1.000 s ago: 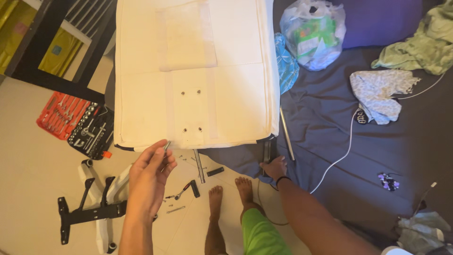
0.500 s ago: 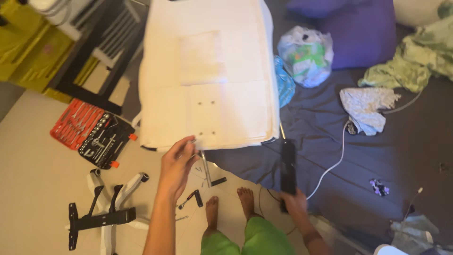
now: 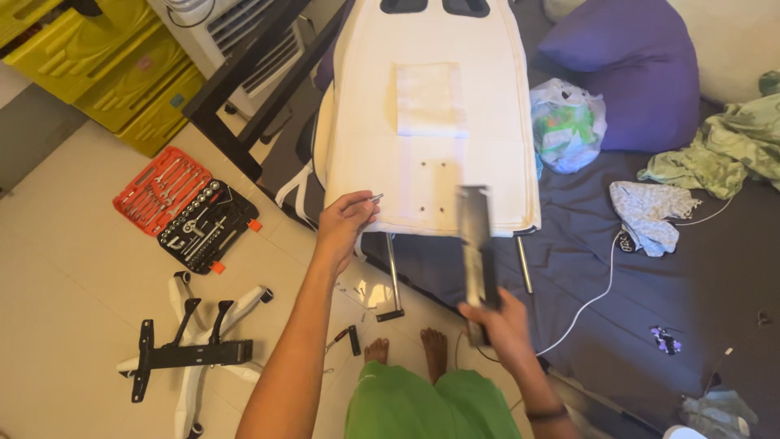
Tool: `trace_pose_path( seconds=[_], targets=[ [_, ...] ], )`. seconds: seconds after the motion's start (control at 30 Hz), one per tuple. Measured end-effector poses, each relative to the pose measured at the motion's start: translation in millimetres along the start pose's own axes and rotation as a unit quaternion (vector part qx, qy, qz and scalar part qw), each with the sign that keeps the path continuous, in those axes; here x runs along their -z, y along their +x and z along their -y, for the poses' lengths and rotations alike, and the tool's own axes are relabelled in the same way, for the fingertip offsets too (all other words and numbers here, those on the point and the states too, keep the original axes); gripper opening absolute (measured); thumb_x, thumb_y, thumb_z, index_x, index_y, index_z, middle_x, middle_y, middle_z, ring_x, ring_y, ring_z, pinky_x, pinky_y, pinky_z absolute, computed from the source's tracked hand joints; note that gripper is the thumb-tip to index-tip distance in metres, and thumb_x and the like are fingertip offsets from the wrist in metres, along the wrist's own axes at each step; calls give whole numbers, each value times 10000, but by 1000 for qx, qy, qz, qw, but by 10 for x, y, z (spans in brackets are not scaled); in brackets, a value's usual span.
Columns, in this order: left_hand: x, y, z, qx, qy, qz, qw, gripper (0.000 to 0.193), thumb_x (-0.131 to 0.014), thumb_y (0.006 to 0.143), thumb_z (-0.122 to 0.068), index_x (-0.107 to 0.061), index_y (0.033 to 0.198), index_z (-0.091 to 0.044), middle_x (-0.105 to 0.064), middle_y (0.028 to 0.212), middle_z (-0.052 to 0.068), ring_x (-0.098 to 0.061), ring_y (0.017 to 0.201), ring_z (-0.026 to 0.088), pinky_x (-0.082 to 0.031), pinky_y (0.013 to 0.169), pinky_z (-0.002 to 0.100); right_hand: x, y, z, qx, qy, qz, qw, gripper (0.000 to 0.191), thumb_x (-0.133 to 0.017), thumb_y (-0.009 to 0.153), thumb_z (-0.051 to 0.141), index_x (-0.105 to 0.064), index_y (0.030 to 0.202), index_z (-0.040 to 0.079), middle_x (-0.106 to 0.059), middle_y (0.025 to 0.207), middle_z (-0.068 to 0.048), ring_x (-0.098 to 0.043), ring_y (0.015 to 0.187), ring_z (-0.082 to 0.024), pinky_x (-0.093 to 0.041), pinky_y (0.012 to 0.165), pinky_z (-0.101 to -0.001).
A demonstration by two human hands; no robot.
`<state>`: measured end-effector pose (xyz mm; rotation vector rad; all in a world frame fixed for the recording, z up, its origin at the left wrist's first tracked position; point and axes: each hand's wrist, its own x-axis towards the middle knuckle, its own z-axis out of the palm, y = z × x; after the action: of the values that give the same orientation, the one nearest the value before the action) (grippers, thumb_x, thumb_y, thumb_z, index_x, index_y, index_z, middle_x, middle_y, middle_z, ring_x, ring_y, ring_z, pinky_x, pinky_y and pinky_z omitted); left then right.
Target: The person disassembles an office chair on the floor, using a screwdriver and ratchet to remove screws that attach the seat and backrest brackets. They align a metal mounting plate against the underside of the seat cushion, insert screws by hand, and tighten them with tools before lifting the seat.
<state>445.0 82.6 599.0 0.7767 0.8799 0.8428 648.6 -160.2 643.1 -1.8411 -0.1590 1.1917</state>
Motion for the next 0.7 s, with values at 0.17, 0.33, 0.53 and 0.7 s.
trace_pose_path(
  seconds=[0.17,0.33,0.53,0.7],
  targets=[
    [32,100,-123,-47,96,9,994,266,-737,921,-95,-705,1149,37,-752,996,100,-701,880,138,-579,780,267,-593,229,224,48,-31,74,996,289,-820,749,31,-646,963,-56,-666,765,-101,-642,552,-198,-499,482,-329],
    [-65,212,-197,-92,169,25,981,215,-763,903,-111,-744,1081,8,-760,933,69,-680,795,109,-565,696,257,-753,405,257,43,27,72,996,279,-816,760,28,-633,959,-41,-664,790,-93,-649,558,-204,-542,503,-329],
    [-367,435,-216,-105,302,19,947,194,-780,872,-122,-777,1049,-43,-800,906,70,-707,779,123,-562,720,262,-864,484,135,34,12,86,996,261,-794,781,33,-634,985,6,-701,787,-81,-681,596,-180,-549,515,-321],
    [-666,601,-185,-94,375,0,922,194,-775,881,-162,-785,1047,-61,-797,926,123,-765,847,192,-575,777,313,-859,419,122,10,-13,103,995,290,-797,798,42,-580,985,-8,-653,753,-95,-667,558,-195,-548,483,-346]
  ],
)
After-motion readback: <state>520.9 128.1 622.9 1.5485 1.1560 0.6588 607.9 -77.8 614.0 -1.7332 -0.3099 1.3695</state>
